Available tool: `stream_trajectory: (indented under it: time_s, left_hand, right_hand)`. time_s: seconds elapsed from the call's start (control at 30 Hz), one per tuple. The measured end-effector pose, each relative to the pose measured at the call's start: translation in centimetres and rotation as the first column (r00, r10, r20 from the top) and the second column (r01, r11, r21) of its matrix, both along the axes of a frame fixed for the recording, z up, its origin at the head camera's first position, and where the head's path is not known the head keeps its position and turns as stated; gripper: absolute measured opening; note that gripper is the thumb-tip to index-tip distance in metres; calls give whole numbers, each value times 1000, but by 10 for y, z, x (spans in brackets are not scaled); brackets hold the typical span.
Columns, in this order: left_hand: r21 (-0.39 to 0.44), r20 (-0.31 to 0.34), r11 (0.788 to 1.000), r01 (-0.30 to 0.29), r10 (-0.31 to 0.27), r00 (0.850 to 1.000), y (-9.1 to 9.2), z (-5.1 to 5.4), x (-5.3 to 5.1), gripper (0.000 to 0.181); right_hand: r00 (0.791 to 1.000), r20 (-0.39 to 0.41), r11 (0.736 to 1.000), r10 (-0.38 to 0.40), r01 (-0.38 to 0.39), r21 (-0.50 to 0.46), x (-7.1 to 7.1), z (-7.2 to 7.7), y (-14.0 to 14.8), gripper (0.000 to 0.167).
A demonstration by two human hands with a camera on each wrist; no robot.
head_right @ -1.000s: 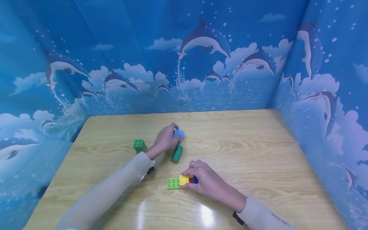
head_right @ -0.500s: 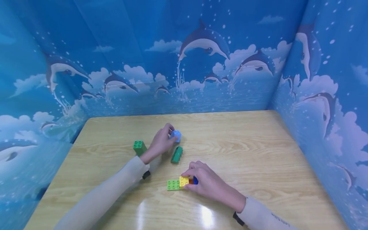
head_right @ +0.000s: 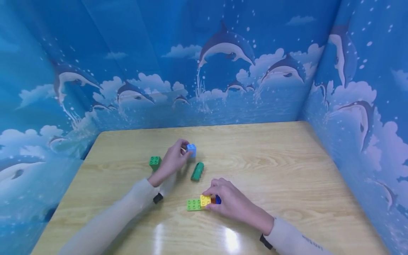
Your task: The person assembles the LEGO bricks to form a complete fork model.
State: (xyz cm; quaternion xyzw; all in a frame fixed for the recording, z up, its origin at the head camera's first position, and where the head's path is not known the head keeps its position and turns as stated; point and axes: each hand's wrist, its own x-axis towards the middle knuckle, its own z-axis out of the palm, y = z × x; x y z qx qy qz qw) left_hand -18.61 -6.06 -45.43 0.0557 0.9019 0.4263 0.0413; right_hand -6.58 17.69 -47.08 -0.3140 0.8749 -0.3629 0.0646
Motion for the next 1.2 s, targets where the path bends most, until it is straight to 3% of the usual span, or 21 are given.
stream_trajectory:
  time_s: [0.23, 0.5, 0.7, 1.0, 1.2]
  left_hand:
    - [-34, -45, 999, 14, -16, 999, -5, -1, 15, 39]
    - [15, -33, 993, 119, -119, 992, -18, 6, 35, 36]
    - [53, -59, 977, 207, -204, 977, -28, 7, 48, 35]
    - [78, -32, 961, 264, -262, 964, -39, 3, 72, 31]
    - [90, 20, 951, 296, -299, 954, -45, 1, 90, 33]
  right_hand:
    - [1000, 4, 1000, -11, 11, 21, 3, -1, 0, 37]
    - [1000, -17, 1000, 0, 1, 26, 3, -1, 2, 36]
    - [999, -35, 1000, 8, -8, 4, 1, -2, 3, 34]
    - [1000, 28, 1000, -13, 13, 9, 0, -2, 2, 36]
    - [1000, 17, 1000, -3, 3, 11, -1, -1, 2, 36]
